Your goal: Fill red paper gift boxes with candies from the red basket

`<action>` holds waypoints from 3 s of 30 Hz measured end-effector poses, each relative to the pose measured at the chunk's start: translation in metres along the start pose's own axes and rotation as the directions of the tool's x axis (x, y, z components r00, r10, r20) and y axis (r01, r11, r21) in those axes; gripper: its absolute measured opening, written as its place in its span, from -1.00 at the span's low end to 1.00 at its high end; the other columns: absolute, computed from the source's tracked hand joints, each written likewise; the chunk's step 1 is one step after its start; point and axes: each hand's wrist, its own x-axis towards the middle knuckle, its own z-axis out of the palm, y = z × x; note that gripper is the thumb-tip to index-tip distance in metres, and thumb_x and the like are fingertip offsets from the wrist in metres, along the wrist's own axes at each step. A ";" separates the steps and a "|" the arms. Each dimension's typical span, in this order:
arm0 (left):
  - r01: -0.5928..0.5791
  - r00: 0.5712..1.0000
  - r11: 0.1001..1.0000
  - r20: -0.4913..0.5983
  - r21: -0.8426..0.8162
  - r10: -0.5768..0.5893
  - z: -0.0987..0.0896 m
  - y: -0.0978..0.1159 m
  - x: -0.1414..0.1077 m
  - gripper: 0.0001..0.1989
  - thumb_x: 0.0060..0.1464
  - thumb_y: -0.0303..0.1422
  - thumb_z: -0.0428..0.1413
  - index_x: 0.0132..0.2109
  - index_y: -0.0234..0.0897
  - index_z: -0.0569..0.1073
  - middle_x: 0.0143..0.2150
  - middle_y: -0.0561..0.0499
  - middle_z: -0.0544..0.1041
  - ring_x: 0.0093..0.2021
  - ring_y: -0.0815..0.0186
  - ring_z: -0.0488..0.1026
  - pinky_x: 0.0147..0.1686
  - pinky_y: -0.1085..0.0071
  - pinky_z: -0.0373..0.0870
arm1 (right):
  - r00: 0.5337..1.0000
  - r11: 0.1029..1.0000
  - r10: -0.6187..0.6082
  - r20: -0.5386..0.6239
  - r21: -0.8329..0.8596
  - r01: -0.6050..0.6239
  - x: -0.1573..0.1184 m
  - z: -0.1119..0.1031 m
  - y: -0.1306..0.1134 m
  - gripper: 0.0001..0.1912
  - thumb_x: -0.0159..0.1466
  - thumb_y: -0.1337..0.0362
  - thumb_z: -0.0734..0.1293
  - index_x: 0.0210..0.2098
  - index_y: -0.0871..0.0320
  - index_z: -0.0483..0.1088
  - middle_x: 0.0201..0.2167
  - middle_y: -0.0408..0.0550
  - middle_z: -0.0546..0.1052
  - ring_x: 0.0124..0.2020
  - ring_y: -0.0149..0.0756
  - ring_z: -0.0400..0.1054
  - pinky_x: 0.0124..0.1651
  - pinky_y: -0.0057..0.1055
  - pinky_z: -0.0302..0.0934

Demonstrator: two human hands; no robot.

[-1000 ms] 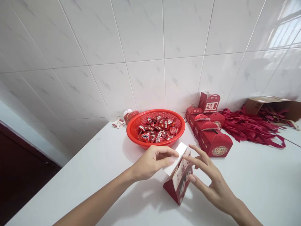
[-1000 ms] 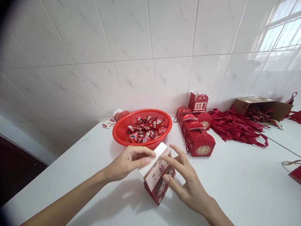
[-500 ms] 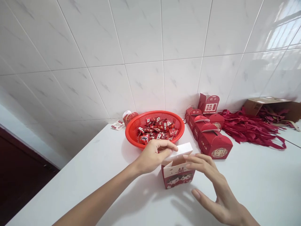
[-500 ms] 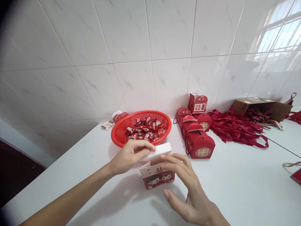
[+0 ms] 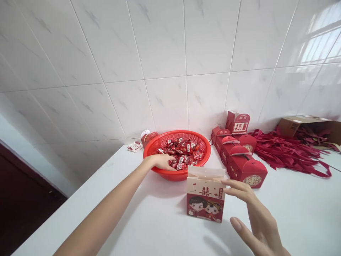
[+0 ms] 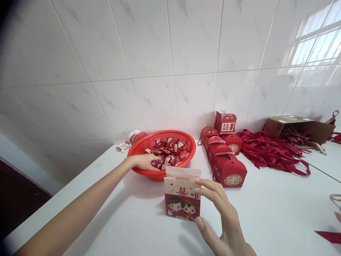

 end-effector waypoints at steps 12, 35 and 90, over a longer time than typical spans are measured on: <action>-0.060 0.995 0.991 -0.086 -0.119 0.050 0.016 -0.006 0.021 -0.59 -0.25 -0.32 0.30 -0.14 -0.24 0.64 -0.29 -0.06 0.62 -0.24 0.07 0.55 -0.25 0.34 0.41 | 0.997 0.996 0.018 -0.073 -0.086 -0.024 -0.006 -0.002 0.007 -0.68 0.35 0.30 0.31 0.09 0.05 0.40 0.14 0.10 0.46 0.16 -0.04 0.38 0.08 -0.23 0.39; -0.332 0.885 0.608 -0.461 -0.722 -0.063 0.015 -0.018 0.016 -0.47 -0.04 -0.44 0.11 0.14 -0.21 0.49 0.05 -0.09 0.51 -0.32 0.38 0.41 -0.42 0.53 0.33 | 0.995 0.992 -0.026 -0.096 -0.129 0.013 -0.003 -0.001 0.005 -0.74 0.35 0.37 0.29 0.02 0.08 0.44 0.11 0.03 0.46 0.16 -0.26 0.39 0.17 -0.48 0.30; -0.129 0.937 0.941 -0.348 -0.314 0.013 0.019 -0.004 0.017 -0.78 -0.09 -0.48 0.15 -0.21 -0.28 0.53 -0.37 -0.01 0.55 -0.39 0.22 0.49 -0.38 0.40 0.36 | 0.986 0.985 -0.072 -0.150 -0.167 0.046 0.000 0.003 0.007 -0.86 0.33 0.35 0.31 -0.14 0.10 0.48 0.05 0.13 0.51 -0.10 -0.14 0.53 -0.15 -0.31 0.46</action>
